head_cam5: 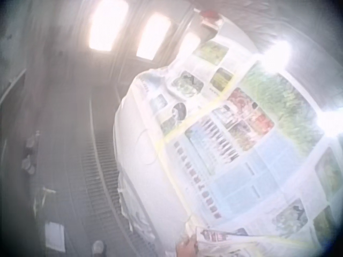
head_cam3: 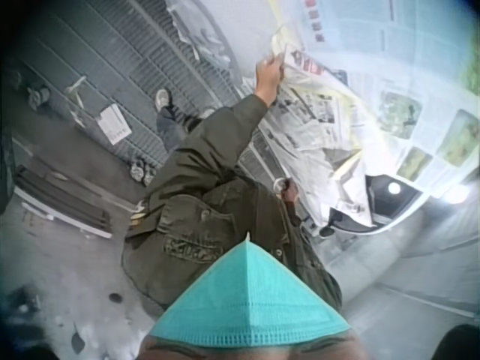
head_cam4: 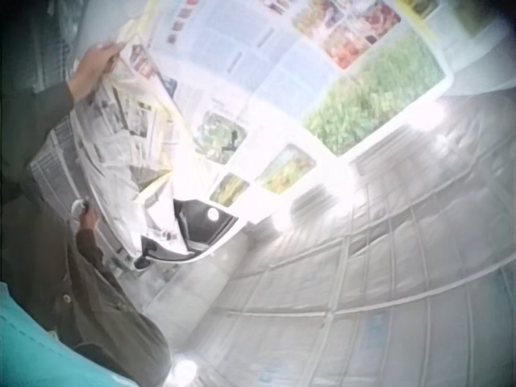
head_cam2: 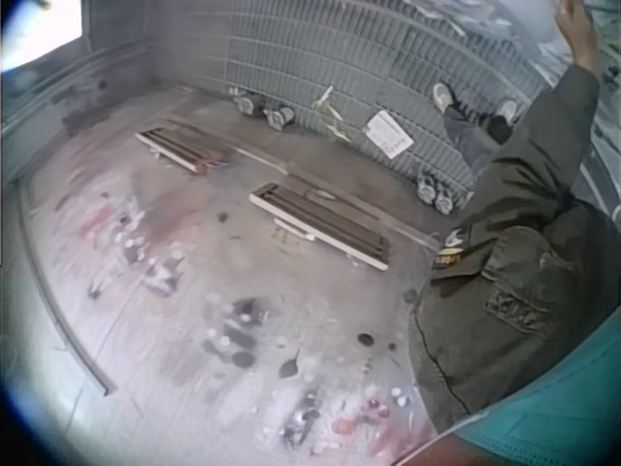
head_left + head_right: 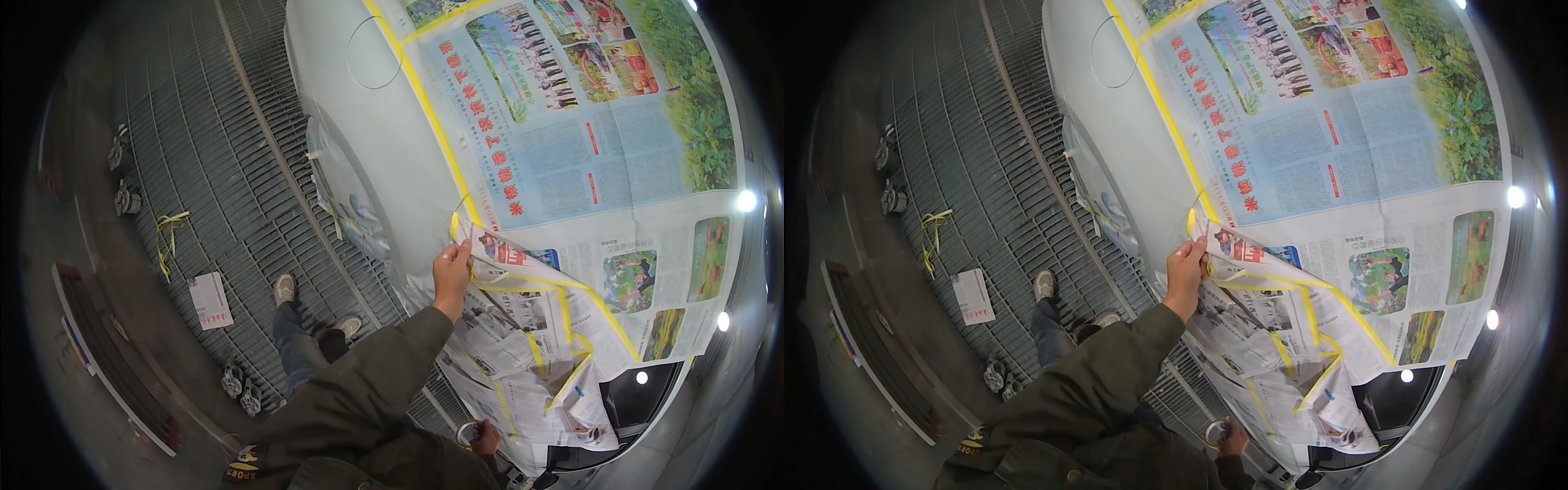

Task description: The person applies masking tape and newspaper to a white car door, then mixes paint in a spray gun cup and sprays the door surface inside a paint booth.

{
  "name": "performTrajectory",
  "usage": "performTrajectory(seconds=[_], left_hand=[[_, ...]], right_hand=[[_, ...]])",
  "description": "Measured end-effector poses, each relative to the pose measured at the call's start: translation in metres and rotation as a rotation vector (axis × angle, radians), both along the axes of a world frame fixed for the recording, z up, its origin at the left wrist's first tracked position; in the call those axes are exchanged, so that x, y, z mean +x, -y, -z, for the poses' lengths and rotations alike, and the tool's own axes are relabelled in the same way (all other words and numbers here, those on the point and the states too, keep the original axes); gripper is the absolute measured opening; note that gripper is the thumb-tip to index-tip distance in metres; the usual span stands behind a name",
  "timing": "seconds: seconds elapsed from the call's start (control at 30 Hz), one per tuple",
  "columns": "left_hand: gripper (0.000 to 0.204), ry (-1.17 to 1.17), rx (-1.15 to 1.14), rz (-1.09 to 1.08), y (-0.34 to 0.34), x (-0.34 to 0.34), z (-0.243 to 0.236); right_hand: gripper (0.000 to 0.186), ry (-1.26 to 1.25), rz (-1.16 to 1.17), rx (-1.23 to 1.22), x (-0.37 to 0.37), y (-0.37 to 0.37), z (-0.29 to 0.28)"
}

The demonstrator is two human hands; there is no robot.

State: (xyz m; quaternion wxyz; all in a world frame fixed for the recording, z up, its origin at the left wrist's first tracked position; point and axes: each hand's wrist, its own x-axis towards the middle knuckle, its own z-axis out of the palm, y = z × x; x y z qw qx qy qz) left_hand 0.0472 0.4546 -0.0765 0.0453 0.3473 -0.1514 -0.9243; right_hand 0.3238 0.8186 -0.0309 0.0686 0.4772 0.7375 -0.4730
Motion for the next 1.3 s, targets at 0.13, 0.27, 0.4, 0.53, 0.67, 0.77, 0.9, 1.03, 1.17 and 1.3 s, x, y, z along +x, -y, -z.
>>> performTrajectory(seconds=[0.13, 0.27, 0.4, 0.53, 0.67, 0.77, 0.9, 1.03, 1.17, 1.3], left_hand=[[0.034, -0.014, 0.035, -0.004, -0.004, 0.006, 0.002], [0.032, 0.028, 0.074, -0.005, -0.007, 0.019, 0.001], [0.032, 0.033, 0.112, -0.026, -0.007, 0.031, -0.004], [0.031, 0.027, 0.068, -0.027, -0.019, 0.04, 0.012], [0.031, 0.047, 0.055, 0.03, -0.039, 0.062, 0.024], [0.031, 0.058, 0.082, 0.014, -0.049, 0.077, 0.027], [0.031, 0.038, 0.066, 0.017, -0.058, 0.094, 0.036], [0.032, 0.036, 0.083, 0.041, -0.066, 0.111, 0.038], [0.033, 0.065, 0.116, 0.07, -0.085, 0.128, 0.044], [0.034, 0.068, 0.088, 0.078, -0.104, 0.143, 0.055]], right_hand=[[0.029, 0.039, -0.067, 0.001, -0.011, 0.011, -0.001], [0.03, 0.053, -0.12, 0.009, -0.024, 0.028, -0.006], [0.028, 0.061, -0.14, -0.044, -0.029, 0.033, -0.01], [0.025, 0.074, -0.188, -0.112, -0.046, 0.055, -0.019], [0.026, 0.023, -0.232, -0.11, -0.06, 0.086, -0.03], [0.022, 0.002, -0.306, -0.193, -0.064, 0.083, -0.03], [0.024, -0.013, -0.356, -0.214, -0.073, 0.106, -0.035], [0.024, -0.016, -0.402, -0.247, -0.077, 0.11, -0.034], [0.025, 0.008, -0.433, -0.283, -0.08, 0.106, -0.027], [0.025, 0.008, -0.47, -0.318, -0.086, 0.108, -0.019]])
